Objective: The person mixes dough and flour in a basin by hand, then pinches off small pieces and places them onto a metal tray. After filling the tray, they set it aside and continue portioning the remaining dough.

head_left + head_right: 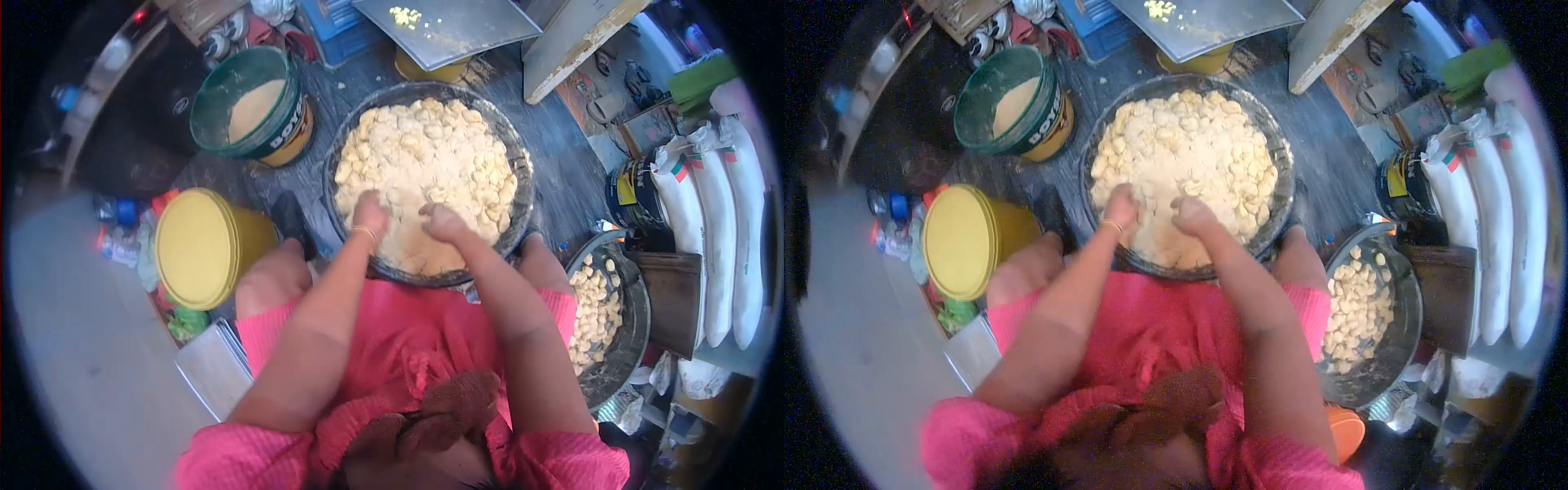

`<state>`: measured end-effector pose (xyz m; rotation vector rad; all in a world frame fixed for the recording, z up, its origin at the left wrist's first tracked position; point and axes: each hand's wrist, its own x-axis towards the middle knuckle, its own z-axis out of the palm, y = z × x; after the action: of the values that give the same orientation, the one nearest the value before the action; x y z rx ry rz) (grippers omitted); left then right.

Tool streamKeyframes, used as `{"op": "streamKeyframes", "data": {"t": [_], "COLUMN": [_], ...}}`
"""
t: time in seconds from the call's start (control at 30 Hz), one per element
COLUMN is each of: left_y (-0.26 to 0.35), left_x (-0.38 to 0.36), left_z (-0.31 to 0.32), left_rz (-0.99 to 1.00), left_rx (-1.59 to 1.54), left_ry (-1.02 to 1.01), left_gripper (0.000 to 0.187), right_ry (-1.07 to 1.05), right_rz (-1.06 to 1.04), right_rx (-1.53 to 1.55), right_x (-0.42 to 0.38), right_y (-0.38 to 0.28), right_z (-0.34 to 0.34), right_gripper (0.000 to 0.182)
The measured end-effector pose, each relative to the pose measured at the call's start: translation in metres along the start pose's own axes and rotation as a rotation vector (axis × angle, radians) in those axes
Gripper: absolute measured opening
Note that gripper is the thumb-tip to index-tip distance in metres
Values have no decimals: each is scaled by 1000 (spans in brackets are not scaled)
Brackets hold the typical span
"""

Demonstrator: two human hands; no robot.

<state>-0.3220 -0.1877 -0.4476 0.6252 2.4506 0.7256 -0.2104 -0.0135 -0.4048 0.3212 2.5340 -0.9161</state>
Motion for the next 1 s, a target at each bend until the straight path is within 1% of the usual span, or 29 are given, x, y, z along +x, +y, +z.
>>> {"op": "streamKeyframes", "data": {"t": [0.03,0.07,0.1,0.13,0.17,0.2,0.23,0.27,0.3,0.37,0.4,0.43,0.47,0.5,0.53,0.57,0.6,0.63,0.67,0.7,0.73,0.77,0.8,0.87,0.9,0.93,1.0], "left_y": [5,4,3,4,6,13,19,23,26,31,28,26,24,24,25,25,23,23,22,25,30,35,37,41,41,39,33], "left_x": [-11,-22,-31,-39,-42,-41,-37,-31,-26,-19,-21,-24,-27,-28,-28,-26,-24,-20,-16,-14,-10,-6,-1,10,15,18,24], "left_z": [17,33,37,40,41,35,27,18,12,9,10,12,14,17,21,23,26,27,29,25,17,9,4,-3,-10,-9,-6], "left_rz": [50,88,79,129,180,170,127,84,76,-132,-135,-61,11,6,92,179,175,156,137,134,4,-125,-124,-98,-117,-117,-41], "left_rx": [121,236,233,310,385,380,347,313,315,166,162,173,182,175,200,227,223,184,144,140,-119,-376,-376,-475,-472,-469,-188], "left_ry": [237,460,440,440,446,446,223,1,0,-92,-98,1,102,102,160,218,219,214,208,206,191,174,175,387,367,369,617], "left_gripper": [36,38,38,39,41,41,40,40,40,40,40,39,37,37,36,34,34,33,33,33,31,30,30,28,27,27,28], "right_ry": [11,113,204,184,133,88,81,107,132,126,127,121,172,223,220,318,415,405,401,441,480,512,514,392,214,215,239], "right_rz": [2,-37,-76,-70,-22,21,15,77,142,162,186,190,203,212,208,259,313,336,337,267,194,75,74,-131,-20,-22,-143], "right_rx": [8,-120,-252,-252,-318,-385,-387,-366,-343,-284,-229,-234,-125,-18,-26,67,162,128,124,-14,-151,-179,-179,43,-146,-145,-309], "right_x": [6,7,6,8,14,20,22,24,26,30,33,39,45,47,48,49,46,45,47,48,50,53,60,80,76,71,65], "right_y": [-3,-6,-9,-10,-12,-14,-19,-26,-33,-37,-35,-27,-16,-13,-10,-7,-9,-12,-15,-19,-20,-23,-21,-15,-28,-27,-25], "right_z": [9,23,36,44,47,47,46,44,42,35,32,33,34,30,25,20,12,0,-7,-12,-14,-13,-4,22,21,27,35], "right_gripper": [43,47,51,51,53,54,54,51,47,44,42,42,42,42,42,42,41,35,35,32,29,27,27,29,33,33,37]}}
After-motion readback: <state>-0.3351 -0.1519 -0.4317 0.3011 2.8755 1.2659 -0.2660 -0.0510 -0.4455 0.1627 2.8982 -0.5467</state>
